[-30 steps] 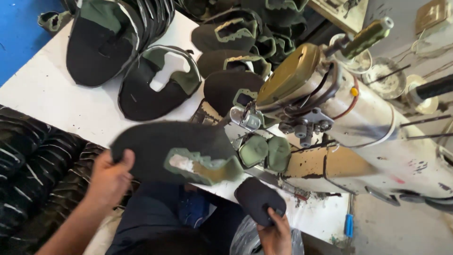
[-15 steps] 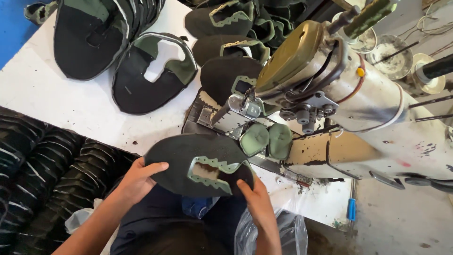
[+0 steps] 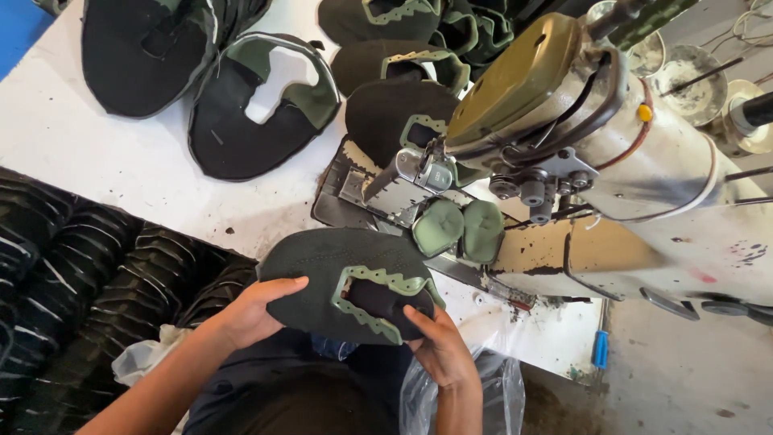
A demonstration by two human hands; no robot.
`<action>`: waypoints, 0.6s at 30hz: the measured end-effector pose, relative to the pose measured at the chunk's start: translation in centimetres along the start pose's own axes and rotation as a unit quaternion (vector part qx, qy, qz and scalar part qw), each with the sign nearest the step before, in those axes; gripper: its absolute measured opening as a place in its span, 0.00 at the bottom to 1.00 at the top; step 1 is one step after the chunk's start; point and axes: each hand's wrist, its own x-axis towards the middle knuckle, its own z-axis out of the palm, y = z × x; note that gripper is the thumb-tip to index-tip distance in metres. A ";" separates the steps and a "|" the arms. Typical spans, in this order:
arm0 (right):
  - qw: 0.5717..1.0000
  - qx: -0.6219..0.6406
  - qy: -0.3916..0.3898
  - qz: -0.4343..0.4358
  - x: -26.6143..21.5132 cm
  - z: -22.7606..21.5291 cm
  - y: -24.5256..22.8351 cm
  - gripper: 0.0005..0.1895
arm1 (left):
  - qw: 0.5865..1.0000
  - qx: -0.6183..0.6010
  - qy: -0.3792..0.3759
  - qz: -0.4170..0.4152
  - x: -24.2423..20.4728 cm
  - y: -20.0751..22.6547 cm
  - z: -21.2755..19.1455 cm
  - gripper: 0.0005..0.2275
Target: The recorder is stitching various components of footwear using an industrial sewing machine.
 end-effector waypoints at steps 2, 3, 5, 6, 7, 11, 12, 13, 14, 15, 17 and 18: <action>1.000 0.005 -0.002 -0.001 0.0 0.2 0.2 0.24 | 1.000 -0.003 0.010 0.002 0.0 -0.3 0.3 0.21; 1.000 0.009 -0.005 -0.002 0.0 0.4 0.3 0.24 | 1.000 -0.006 0.020 0.006 -0.1 -0.4 0.5 0.21; 1.000 0.013 -0.005 -0.006 0.0 1.0 0.3 0.24 | 1.000 -0.017 0.025 0.004 -0.1 -0.7 0.4 0.21; 1.000 0.018 -0.005 -0.010 0.0 1.3 0.3 0.24 | 0.999 -0.027 0.028 0.002 -0.1 -0.8 0.4 0.21; 1.000 0.018 -0.005 -0.009 0.0 1.5 0.3 0.24 | 0.999 -0.028 0.029 0.002 -0.1 -0.8 0.6 0.21; 1.000 0.020 0.002 -0.013 0.0 1.9 0.4 0.24 | 0.998 -0.024 0.062 0.002 -0.1 -0.9 0.9 0.21; 1.000 0.022 0.002 -0.013 0.0 1.9 0.5 0.24 | 0.997 -0.019 0.074 0.006 -0.1 -0.9 1.0 0.21; 1.000 0.023 0.004 -0.013 0.0 1.8 0.6 0.24 | 0.997 -0.019 0.073 0.004 0.0 -1.0 0.9 0.21; 1.000 0.023 0.007 -0.011 0.1 1.7 0.7 0.24 | 0.997 -0.015 0.072 0.003 0.0 -1.0 0.8 0.21; 1.000 0.023 0.010 -0.009 0.2 1.6 0.8 0.24 | 0.997 -0.011 0.072 0.002 0.0 -1.1 0.8 0.21; 1.000 0.023 0.014 -0.009 0.4 1.2 1.3 0.24 | 0.998 -0.018 0.063 0.006 0.0 -1.2 0.9 0.21; 1.000 0.022 0.018 -0.009 0.5 1.1 1.5 0.24 | 0.998 -0.025 0.055 0.012 0.0 -1.3 1.0 0.21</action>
